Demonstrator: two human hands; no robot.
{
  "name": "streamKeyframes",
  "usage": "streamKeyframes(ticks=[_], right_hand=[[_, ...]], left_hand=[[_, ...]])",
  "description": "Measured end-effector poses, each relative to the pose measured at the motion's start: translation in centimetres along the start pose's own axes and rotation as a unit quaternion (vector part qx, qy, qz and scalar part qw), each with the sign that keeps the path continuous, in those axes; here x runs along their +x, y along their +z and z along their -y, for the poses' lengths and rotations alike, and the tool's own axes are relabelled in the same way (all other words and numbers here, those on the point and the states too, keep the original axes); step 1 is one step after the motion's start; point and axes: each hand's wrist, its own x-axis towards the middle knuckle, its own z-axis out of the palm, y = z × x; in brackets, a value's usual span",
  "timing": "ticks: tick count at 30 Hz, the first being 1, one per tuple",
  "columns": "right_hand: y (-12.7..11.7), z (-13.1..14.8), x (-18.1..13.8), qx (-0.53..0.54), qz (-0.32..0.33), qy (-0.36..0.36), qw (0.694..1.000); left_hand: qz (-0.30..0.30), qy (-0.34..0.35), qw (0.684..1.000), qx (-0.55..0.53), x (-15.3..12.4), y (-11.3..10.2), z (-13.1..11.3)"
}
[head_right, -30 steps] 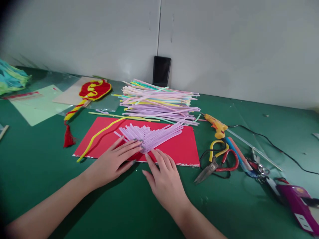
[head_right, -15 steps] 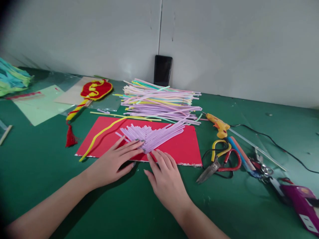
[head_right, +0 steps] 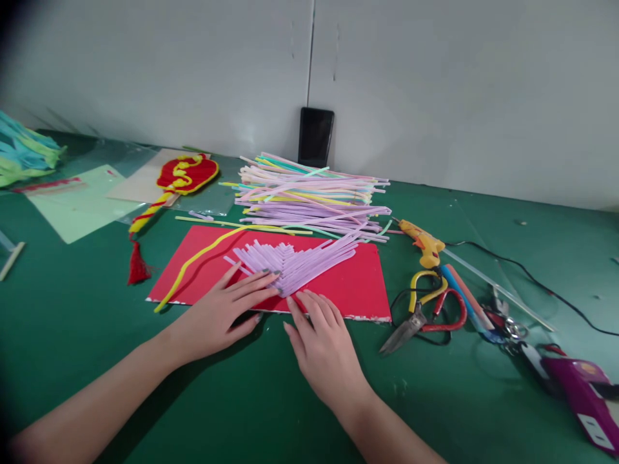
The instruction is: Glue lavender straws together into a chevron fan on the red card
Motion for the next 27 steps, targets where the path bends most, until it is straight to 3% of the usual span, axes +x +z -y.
streamKeyframes(ticks=[27], right_hand=[[0.21, -0.02, 0.03, -0.034, -0.011, 0.017, 0.999]], left_hand=[[-0.004, 0.008, 1.0, 0.011, -0.04, -0.05, -0.14]])
